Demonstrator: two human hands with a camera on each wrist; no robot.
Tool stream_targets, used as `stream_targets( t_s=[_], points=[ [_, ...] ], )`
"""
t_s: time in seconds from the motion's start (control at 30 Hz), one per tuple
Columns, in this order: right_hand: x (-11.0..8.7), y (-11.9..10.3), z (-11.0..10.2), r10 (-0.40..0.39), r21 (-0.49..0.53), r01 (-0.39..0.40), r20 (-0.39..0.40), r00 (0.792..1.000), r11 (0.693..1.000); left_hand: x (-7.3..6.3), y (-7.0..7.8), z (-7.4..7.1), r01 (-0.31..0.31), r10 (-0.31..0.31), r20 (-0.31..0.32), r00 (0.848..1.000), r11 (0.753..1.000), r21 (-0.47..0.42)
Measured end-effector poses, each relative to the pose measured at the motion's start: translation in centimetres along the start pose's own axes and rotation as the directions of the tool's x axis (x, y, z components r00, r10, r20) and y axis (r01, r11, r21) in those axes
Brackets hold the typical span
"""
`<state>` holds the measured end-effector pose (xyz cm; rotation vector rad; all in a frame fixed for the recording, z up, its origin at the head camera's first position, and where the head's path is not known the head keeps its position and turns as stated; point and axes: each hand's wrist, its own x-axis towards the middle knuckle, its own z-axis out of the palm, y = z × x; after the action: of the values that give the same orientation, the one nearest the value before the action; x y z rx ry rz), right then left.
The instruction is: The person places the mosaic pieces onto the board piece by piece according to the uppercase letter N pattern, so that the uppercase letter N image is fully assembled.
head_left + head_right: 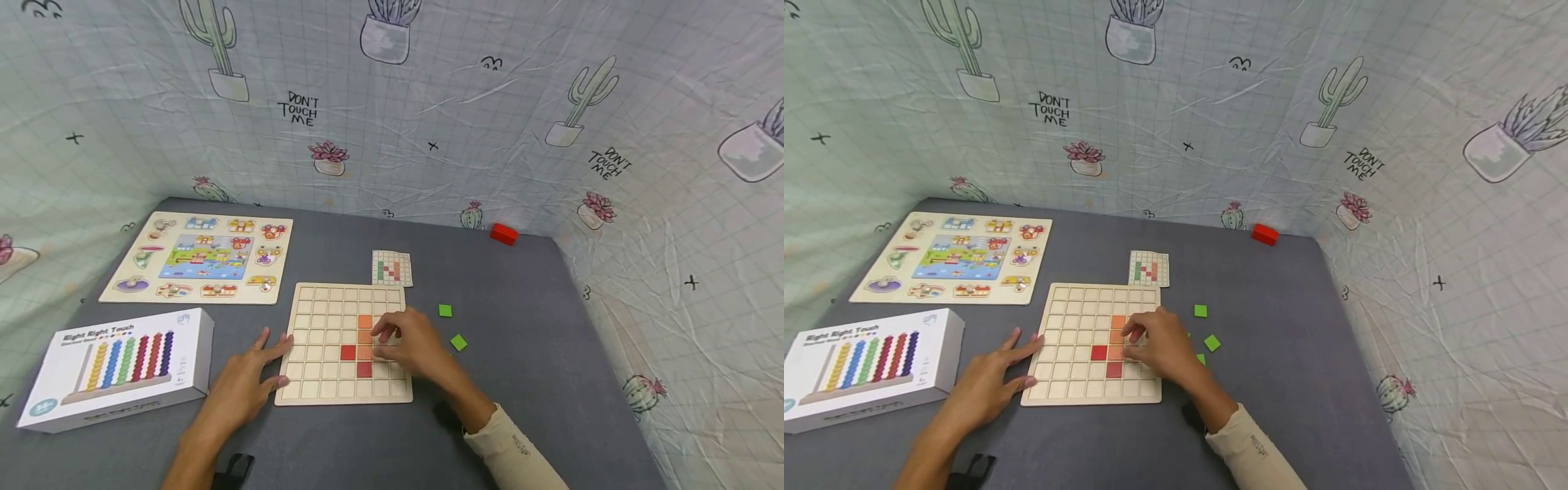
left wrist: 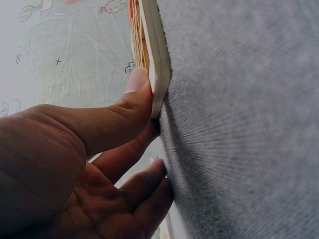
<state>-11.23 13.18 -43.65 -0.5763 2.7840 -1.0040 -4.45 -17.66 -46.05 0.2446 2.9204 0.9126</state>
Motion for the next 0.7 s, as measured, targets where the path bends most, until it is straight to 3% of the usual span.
stream_targets(
  t_s=[0.43, 0.7],
  points=[
    [-4.1, 3.7, -2.8, 0.054, 0.048, -0.05, -0.078, 0.995, 0.998, 0.0, -0.2, 0.0, -0.016, 0.016, -0.01, 1.0, 1.0, -0.003],
    [-6.6, 6.0, -4.1, 0.107, 0.012, -0.107, -0.101, 0.989, 0.994, 0.0, -0.3, 0.1, -0.034, 0.034, -0.028, 0.999, 0.999, -0.001]
  ],
)
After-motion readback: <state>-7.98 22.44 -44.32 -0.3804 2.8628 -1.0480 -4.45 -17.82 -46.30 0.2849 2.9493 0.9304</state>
